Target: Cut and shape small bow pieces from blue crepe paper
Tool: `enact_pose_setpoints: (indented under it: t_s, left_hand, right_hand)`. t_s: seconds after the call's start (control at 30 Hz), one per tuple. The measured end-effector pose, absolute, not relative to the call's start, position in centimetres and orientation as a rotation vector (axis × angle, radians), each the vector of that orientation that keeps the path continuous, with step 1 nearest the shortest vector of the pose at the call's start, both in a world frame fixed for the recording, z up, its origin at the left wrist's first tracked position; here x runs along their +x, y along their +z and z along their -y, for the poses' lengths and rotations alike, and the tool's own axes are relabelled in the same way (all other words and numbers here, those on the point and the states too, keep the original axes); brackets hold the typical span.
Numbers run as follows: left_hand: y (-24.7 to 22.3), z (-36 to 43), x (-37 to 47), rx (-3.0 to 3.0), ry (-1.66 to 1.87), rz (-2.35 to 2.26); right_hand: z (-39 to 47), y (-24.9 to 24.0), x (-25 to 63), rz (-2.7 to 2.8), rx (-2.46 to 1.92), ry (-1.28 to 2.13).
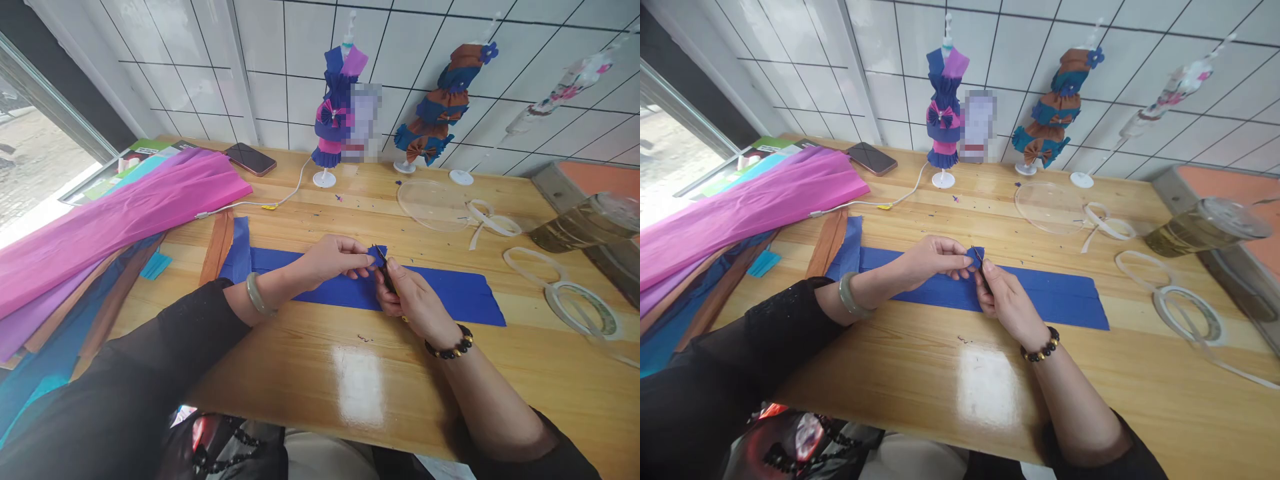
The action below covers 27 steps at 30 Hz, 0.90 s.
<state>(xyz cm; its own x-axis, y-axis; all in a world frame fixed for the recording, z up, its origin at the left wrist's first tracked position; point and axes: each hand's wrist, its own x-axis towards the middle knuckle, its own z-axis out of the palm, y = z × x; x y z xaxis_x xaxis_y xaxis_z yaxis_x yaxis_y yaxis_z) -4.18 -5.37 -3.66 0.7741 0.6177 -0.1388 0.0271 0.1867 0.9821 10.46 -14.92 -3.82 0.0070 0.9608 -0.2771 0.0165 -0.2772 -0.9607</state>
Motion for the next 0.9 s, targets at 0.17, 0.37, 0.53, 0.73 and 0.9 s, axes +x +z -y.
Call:
enact_pose_setpoints:
  t_s: [0.17,0.37,0.53,0.73,0.9]
  left_hand:
    - [-3.0,5.1,-4.4,1.336,0.397,-0.631]
    - [-3.5,5.0,-4.3,1.395,0.428,-0.633]
    - [-3.7,5.4,-4.0,1.331,0.498,-0.622]
    - [-3.9,6.3,-3.7,1.184,0.534,-0.664]
    - [-4.1,6.7,-3.4,1.081,0.55,-0.691]
  right_hand:
    - [14.9,-3.6,10.4,1.15,-1.49,1.376]
    - [14.9,-3.9,10.5,1.154,-1.482,1.402]
    - [15.0,-4.0,10.4,1.106,-1.42,1.426]
    - [14.9,-4.0,10.3,1.037,-1.344,1.488]
    - [14.9,-4.3,10.2,0.98,-1.304,1.511]
